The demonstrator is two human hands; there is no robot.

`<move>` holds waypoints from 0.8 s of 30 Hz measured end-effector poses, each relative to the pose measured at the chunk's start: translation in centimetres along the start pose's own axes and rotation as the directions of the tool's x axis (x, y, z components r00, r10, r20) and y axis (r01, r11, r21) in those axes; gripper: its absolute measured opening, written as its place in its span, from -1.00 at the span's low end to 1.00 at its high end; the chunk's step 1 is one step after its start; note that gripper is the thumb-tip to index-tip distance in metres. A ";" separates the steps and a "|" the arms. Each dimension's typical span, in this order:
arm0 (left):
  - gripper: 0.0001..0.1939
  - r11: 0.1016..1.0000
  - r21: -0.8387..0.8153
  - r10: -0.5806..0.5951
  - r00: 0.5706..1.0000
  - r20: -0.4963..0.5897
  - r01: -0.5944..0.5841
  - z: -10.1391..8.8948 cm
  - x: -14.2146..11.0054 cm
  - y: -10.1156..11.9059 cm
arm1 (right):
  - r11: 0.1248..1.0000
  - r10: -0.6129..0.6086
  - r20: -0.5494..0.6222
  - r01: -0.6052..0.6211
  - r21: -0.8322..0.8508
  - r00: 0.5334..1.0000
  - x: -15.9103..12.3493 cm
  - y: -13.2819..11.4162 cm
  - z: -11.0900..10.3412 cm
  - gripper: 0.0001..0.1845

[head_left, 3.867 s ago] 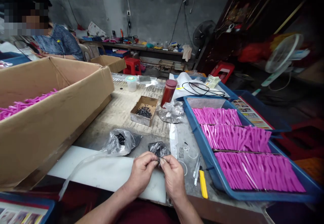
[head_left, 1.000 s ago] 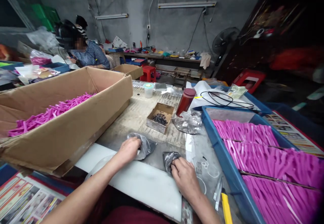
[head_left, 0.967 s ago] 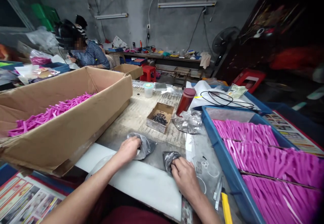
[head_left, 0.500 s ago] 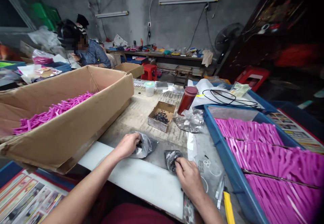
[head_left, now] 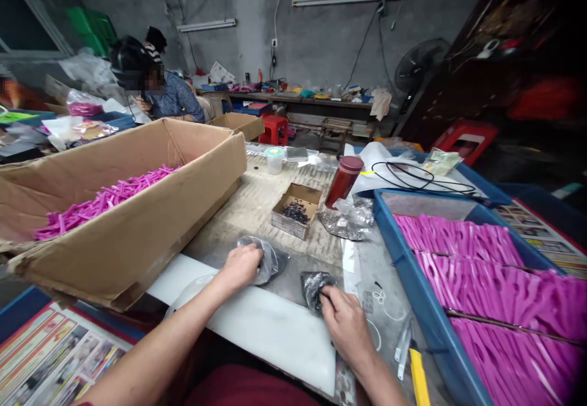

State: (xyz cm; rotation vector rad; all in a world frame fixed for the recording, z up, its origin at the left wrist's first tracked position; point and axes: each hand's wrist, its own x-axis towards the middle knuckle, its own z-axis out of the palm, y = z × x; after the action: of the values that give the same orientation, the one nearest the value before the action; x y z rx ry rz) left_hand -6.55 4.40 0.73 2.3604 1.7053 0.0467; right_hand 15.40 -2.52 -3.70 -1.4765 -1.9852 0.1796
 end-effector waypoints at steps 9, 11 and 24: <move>-0.78 0.991 -0.135 -0.010 0.997 -0.073 0.000 -1.4 -0.5 -0.7 | 0.999 -0.021 -0.003 0.021 -0.026 1.000 -0.2 0.2 0.1 -0.75; -0.82 0.960 -0.281 -0.054 0.994 -0.096 0.025 -1.7 -0.6 -0.8 | 1.000 -0.022 0.000 0.022 -0.021 1.000 -0.2 0.2 0.1 -0.74; -0.79 0.108 -0.985 -0.088 0.988 0.124 0.133 -0.8 -1.5 2.1 | 0.995 0.054 0.021 -0.056 0.080 0.998 0.0 -0.4 -0.7 -0.73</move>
State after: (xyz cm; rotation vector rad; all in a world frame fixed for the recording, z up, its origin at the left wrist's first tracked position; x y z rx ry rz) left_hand -5.22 2.53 2.09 1.0998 1.0990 0.8605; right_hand 15.46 -2.82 -3.01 -1.4835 -1.9307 0.2954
